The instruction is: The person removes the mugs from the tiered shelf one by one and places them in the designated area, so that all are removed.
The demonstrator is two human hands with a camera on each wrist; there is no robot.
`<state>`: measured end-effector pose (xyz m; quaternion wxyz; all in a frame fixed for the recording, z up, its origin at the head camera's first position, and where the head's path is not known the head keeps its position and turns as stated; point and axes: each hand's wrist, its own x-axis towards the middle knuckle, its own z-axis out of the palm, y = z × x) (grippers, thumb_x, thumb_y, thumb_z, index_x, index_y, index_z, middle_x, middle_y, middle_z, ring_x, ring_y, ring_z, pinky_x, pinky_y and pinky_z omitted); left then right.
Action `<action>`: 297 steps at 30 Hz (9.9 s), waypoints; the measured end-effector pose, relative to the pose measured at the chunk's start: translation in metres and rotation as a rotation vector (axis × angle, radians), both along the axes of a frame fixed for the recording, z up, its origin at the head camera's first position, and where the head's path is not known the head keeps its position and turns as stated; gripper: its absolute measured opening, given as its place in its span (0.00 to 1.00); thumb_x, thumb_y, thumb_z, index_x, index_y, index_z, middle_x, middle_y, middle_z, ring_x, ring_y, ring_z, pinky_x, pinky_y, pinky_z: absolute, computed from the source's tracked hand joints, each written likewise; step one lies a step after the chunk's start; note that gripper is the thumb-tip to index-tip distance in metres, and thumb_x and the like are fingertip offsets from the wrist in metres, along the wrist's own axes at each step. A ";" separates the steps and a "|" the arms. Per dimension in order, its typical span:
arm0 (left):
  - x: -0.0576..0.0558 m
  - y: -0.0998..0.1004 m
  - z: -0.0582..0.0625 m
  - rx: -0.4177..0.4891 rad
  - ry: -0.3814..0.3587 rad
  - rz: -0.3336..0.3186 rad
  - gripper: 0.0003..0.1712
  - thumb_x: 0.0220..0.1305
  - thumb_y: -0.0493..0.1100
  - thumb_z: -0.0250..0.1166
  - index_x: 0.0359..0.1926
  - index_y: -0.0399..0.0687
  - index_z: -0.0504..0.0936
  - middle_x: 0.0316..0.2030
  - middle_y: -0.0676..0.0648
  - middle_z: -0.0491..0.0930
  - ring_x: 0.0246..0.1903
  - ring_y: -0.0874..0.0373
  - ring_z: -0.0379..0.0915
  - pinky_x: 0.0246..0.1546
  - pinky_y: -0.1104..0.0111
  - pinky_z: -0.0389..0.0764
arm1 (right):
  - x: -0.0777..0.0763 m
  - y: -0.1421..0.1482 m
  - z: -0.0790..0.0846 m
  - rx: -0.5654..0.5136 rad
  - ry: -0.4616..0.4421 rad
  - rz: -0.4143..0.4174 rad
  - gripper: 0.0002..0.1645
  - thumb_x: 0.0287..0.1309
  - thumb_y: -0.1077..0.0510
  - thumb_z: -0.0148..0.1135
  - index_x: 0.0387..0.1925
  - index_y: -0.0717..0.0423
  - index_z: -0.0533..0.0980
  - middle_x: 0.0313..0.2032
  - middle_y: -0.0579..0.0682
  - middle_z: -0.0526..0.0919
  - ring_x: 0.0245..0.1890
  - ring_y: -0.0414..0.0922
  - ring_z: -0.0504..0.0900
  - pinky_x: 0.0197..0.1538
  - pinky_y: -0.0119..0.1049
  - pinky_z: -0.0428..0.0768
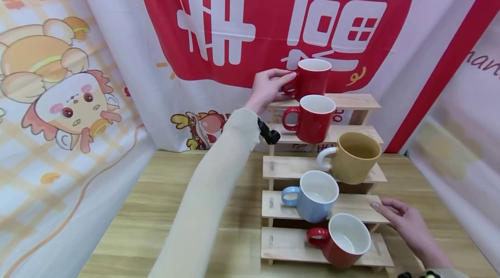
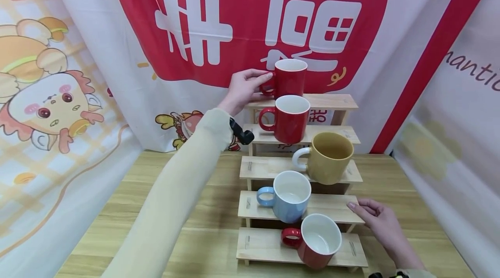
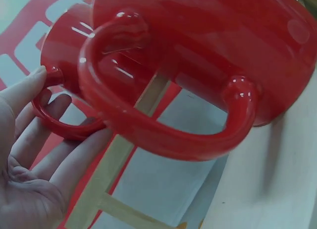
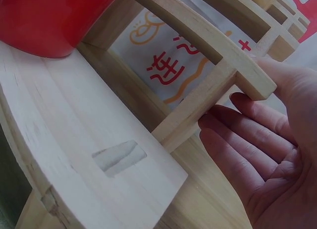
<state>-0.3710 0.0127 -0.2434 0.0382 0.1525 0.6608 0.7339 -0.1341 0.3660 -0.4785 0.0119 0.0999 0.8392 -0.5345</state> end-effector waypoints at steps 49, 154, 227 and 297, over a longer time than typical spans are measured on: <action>0.063 -0.162 -0.154 0.060 0.112 0.479 0.17 0.64 0.42 0.74 0.47 0.34 0.83 0.45 0.37 0.87 0.43 0.41 0.85 0.41 0.49 0.86 | -0.002 -0.001 -0.001 -0.025 0.017 0.017 0.23 0.72 0.47 0.62 0.56 0.61 0.78 0.42 0.28 0.83 0.43 0.25 0.77 0.41 0.27 0.81; 0.068 -0.019 -0.070 -0.201 0.200 0.048 0.26 0.60 0.60 0.74 0.58 0.64 0.85 0.50 0.62 0.84 0.49 0.63 0.80 0.48 0.68 0.84 | -0.001 -0.001 -0.003 -0.086 0.050 0.003 0.17 0.72 0.48 0.63 0.52 0.54 0.81 0.42 0.31 0.85 0.44 0.25 0.78 0.42 0.25 0.81; 0.075 -0.128 -0.093 0.044 0.145 0.259 0.22 0.63 0.53 0.73 0.52 0.45 0.86 0.49 0.38 0.86 0.43 0.46 0.86 0.36 0.58 0.88 | 0.000 -0.003 -0.003 -0.093 0.053 -0.003 0.15 0.72 0.48 0.63 0.51 0.52 0.81 0.42 0.30 0.85 0.43 0.27 0.79 0.42 0.28 0.83; 0.042 -0.198 -0.283 0.095 -0.101 0.829 0.17 0.63 0.46 0.75 0.43 0.36 0.83 0.41 0.40 0.87 0.43 0.37 0.84 0.44 0.49 0.86 | -0.001 -0.001 -0.008 -0.082 0.038 -0.024 0.17 0.72 0.48 0.63 0.53 0.55 0.79 0.40 0.29 0.84 0.43 0.26 0.79 0.41 0.27 0.82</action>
